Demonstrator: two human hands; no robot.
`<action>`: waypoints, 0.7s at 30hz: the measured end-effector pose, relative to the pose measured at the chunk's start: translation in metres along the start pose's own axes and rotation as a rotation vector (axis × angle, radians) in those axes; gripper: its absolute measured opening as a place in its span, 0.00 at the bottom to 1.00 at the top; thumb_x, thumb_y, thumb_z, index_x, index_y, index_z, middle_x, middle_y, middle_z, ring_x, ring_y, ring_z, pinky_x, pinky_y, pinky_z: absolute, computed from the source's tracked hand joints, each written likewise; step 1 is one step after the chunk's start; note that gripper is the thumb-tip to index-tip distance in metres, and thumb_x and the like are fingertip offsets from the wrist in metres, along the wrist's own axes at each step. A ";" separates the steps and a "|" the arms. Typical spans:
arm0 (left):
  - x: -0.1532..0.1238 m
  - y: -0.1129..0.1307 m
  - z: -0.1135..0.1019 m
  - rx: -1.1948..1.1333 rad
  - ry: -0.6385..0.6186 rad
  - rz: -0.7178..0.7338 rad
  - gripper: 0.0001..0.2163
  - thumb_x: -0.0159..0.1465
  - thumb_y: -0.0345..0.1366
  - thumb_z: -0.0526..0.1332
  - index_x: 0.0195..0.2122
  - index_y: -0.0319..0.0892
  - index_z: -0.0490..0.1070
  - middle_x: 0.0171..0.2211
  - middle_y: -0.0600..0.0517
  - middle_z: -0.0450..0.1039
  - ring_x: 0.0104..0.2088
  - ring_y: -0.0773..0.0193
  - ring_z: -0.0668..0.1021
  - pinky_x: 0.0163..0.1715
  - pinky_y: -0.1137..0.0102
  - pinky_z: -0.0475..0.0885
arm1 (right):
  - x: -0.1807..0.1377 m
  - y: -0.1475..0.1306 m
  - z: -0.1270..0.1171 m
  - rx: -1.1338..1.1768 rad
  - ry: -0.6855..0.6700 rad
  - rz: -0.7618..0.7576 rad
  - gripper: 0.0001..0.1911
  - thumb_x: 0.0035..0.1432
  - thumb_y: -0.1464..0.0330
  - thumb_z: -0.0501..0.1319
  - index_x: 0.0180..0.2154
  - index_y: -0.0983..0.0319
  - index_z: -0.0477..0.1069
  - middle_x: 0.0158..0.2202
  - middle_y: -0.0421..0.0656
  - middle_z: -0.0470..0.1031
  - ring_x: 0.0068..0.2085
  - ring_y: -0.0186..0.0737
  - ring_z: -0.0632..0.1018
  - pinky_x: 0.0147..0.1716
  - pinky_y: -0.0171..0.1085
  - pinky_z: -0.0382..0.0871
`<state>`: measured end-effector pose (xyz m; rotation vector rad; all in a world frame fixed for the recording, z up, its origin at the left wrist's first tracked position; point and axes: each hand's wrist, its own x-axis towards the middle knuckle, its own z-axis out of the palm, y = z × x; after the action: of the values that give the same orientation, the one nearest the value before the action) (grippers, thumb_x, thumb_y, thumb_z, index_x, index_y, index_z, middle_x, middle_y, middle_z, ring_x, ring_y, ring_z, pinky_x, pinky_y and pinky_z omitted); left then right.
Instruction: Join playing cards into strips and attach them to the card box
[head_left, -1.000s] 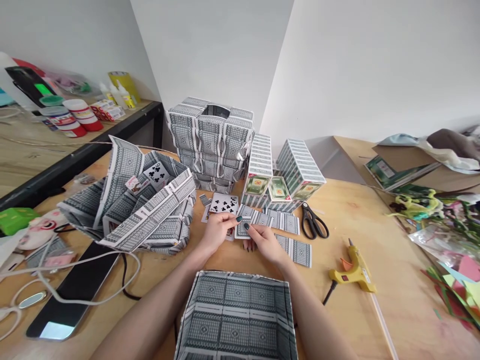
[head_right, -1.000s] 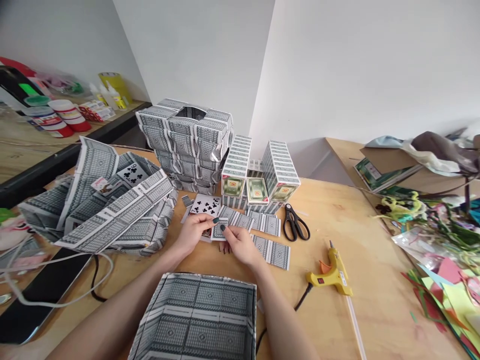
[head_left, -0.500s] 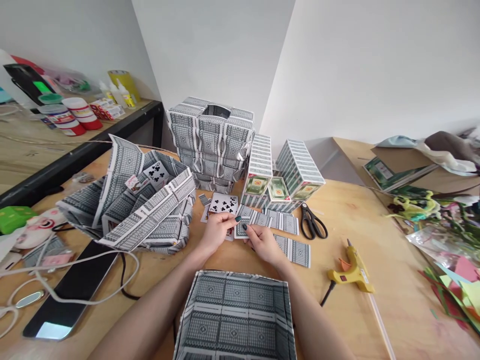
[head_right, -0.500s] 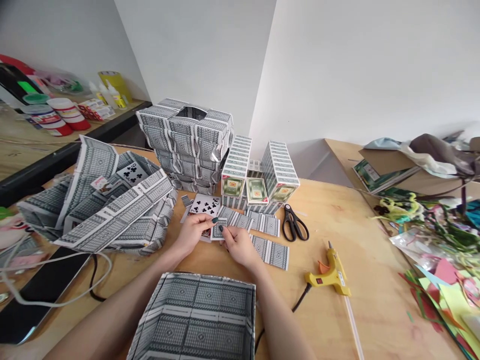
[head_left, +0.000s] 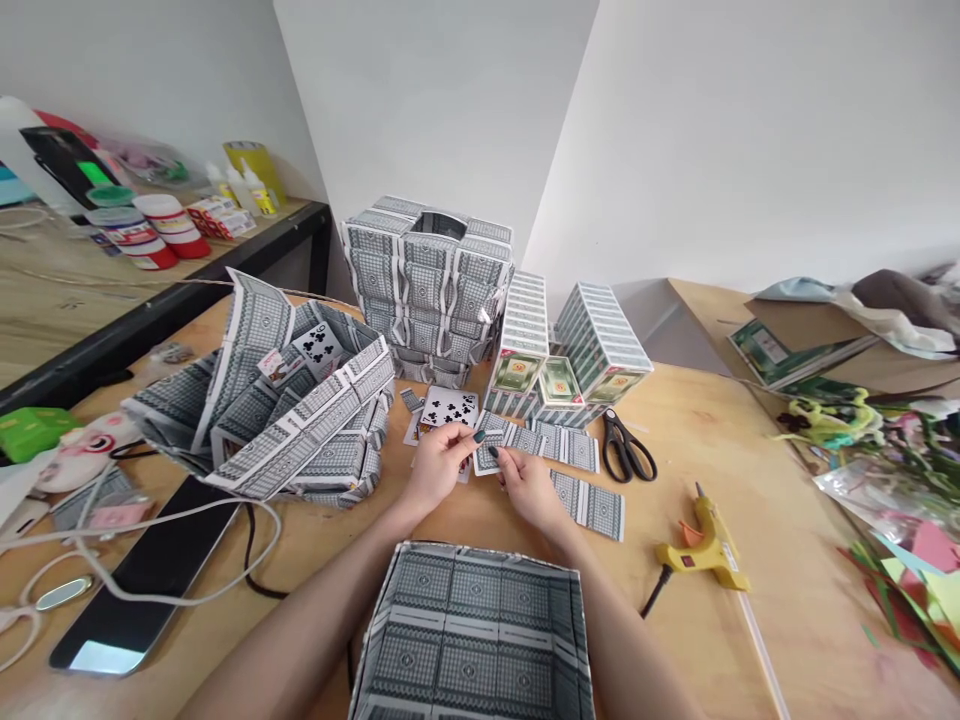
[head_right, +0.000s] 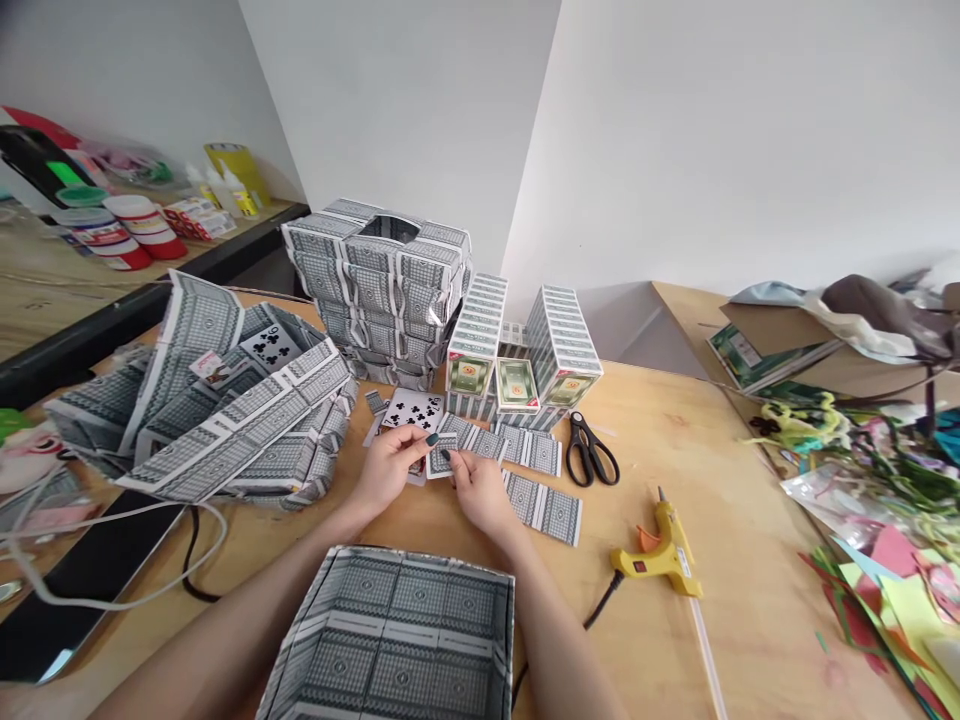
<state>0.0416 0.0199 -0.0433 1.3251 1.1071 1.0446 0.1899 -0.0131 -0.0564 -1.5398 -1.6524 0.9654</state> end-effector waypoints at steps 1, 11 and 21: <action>0.000 0.001 0.000 0.005 0.008 0.004 0.09 0.54 0.39 0.58 0.21 0.39 0.66 0.18 0.58 0.62 0.20 0.70 0.65 0.21 0.76 0.60 | 0.000 0.000 -0.001 0.043 -0.027 0.005 0.23 0.59 0.54 0.45 0.20 0.61 0.58 0.16 0.36 0.60 0.19 0.32 0.62 0.21 0.32 0.55; -0.001 -0.002 -0.002 0.101 -0.026 0.115 0.05 0.55 0.34 0.55 0.24 0.39 0.64 0.20 0.57 0.61 0.22 0.70 0.65 0.22 0.76 0.60 | -0.002 -0.005 -0.003 -0.032 -0.067 -0.091 0.18 0.59 0.62 0.47 0.19 0.61 0.56 0.18 0.37 0.60 0.22 0.32 0.63 0.23 0.31 0.55; -0.004 -0.001 -0.002 0.382 -0.074 0.268 0.10 0.59 0.34 0.52 0.20 0.41 0.57 0.18 0.58 0.57 0.22 0.71 0.62 0.23 0.75 0.57 | -0.003 -0.006 -0.002 -0.112 -0.117 -0.121 0.16 0.57 0.67 0.48 0.18 0.61 0.56 0.17 0.36 0.61 0.21 0.32 0.63 0.23 0.32 0.55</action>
<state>0.0392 0.0163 -0.0443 1.8427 1.1309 0.9960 0.1887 -0.0163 -0.0506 -1.4602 -1.8882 0.9275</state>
